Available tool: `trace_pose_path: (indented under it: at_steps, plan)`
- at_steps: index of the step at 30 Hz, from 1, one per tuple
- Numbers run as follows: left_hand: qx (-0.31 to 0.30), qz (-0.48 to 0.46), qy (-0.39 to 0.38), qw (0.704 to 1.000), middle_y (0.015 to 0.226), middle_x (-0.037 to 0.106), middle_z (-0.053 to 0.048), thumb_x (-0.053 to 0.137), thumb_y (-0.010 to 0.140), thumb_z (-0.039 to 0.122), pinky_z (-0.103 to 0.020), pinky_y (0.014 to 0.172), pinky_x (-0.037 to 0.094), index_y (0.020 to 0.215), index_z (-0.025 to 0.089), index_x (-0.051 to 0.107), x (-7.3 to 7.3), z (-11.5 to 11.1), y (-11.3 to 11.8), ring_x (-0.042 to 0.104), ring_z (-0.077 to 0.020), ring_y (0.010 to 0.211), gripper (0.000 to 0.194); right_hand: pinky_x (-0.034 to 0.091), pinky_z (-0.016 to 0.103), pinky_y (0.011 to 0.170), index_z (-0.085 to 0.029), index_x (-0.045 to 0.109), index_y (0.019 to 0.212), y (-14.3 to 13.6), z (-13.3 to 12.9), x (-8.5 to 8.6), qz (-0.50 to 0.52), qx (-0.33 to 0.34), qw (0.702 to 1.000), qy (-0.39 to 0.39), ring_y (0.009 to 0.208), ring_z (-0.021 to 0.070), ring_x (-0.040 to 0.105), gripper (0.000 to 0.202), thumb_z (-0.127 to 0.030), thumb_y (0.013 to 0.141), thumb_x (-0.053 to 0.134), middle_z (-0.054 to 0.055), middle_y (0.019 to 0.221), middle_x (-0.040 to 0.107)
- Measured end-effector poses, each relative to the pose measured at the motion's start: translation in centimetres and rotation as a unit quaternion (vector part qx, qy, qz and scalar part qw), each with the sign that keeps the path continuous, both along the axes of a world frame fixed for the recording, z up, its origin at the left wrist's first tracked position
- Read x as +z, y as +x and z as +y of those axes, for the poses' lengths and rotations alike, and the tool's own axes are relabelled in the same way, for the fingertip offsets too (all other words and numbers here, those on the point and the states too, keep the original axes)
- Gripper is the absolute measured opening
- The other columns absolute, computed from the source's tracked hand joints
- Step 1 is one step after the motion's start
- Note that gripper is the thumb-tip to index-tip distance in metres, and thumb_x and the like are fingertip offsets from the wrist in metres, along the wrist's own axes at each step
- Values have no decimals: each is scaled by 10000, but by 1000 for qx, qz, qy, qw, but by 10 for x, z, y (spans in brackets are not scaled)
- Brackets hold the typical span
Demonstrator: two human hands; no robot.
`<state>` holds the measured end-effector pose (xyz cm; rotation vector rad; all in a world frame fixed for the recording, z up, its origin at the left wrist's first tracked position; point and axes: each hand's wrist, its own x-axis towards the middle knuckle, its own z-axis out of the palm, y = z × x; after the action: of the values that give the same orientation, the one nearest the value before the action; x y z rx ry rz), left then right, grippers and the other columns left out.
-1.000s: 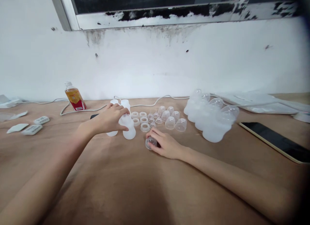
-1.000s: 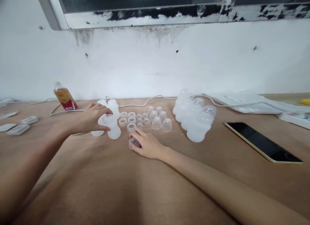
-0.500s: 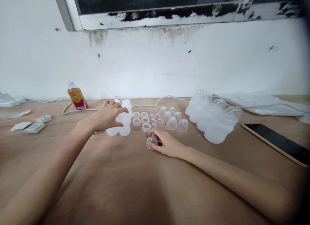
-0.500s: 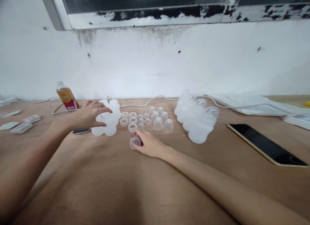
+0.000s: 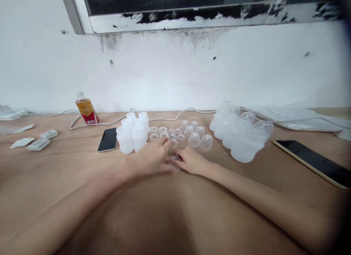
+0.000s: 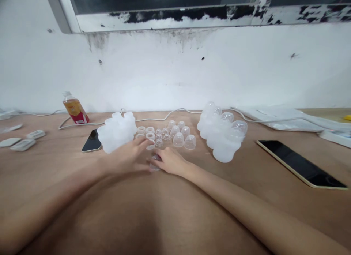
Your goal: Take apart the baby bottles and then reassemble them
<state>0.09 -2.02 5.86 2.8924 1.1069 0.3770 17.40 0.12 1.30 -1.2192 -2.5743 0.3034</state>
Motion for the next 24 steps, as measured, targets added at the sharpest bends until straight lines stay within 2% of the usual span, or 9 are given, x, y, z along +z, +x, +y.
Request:
trace_pose_path:
  at_steps: [3, 6, 8, 12, 14, 16, 19, 21, 24]
  plan:
    - [31, -58, -52, 997, 1048, 495, -142, 494, 703, 493, -344, 746, 420, 1176, 113, 268, -34, -1, 15, 499, -240, 933, 647, 296, 209, 466, -137, 571, 812, 0, -1, 0, 9, -5, 1000, -15, 502, 109, 503, 305, -350, 827, 354, 48, 639, 597]
    - [42, -100, -68, 992, 1042, 523, -115, 483, 750, 401, -332, 765, 423, 1182, 149, 245, -50, 3, 18, 507, -218, 947, 554, 328, 212, 502, -145, 574, 843, 1, 1, 0, 33, 6, 999, -28, 554, 117, 535, 283, -298, 840, 335, 58, 703, 616]
    - [48, -100, -78, 991, 1039, 530, -96, 505, 743, 363, -326, 751, 431, 1174, 178, 249, -50, 6, 16, 521, -208, 926, 534, 346, 216, 532, -154, 558, 859, 3, 2, 0, 52, 24, 998, -39, 591, 120, 545, 267, -281, 845, 324, 53, 737, 618]
    - [81, -48, -65, 993, 992, 543, -101, 512, 737, 322, -328, 714, 436, 1124, 160, 294, -37, 7, 13, 540, -214, 877, 473, 352, 219, 541, -165, 515, 826, 7, 6, 1, 67, 43, 996, -35, 586, 119, 531, 232, -284, 845, 316, 31, 699, 596]
    - [98, 6, -56, 994, 921, 563, -101, 476, 758, 302, -338, 687, 435, 1051, 143, 366, -32, 6, 11, 548, -226, 836, 351, 346, 225, 532, -175, 496, 848, 10, 7, 1, 52, 10, 999, -3, 582, 130, 528, 226, -300, 847, 307, 30, 682, 584]
    - [107, 57, -38, 992, 899, 564, -112, 431, 778, 243, -345, 682, 431, 971, 130, 431, -29, 6, 9, 543, -234, 828, 224, 330, 233, 499, -175, 481, 894, 13, 10, 0, 9, -62, 997, 39, 571, 153, 530, 248, -350, 839, 314, 46, 669, 575]
    - [119, 110, 18, 987, 957, 534, -146, 386, 747, 89, -351, 714, 422, 921, 99, 482, -30, 9, 4, 515, -242, 881, 200, 314, 239, 463, -153, 468, 939, 19, 15, -3, -71, -154, 983, 73, 566, 182, 545, 318, -418, 813, 344, 76, 663, 576]
    - [132, 132, 62, 981, 997, 506, -174, 375, 702, 23, -357, 723, 418, 930, 70, 499, -33, 12, 3, 486, -262, 926, 264, 333, 242, 481, -145, 463, 960, 22, 19, -5, -88, -169, 979, 80, 601, 191, 562, 319, -405, 816, 344, 86, 691, 589]
    - [146, 142, 100, 974, 1044, 472, -204, 375, 681, 6, -365, 735, 416, 951, 33, 514, -37, 15, 2, 452, -292, 970, 304, 365, 253, 519, -140, 430, 1041, 25, 23, -9, -64, -166, 981, 81, 629, 197, 573, 311, -346, 830, 332, 80, 691, 597]
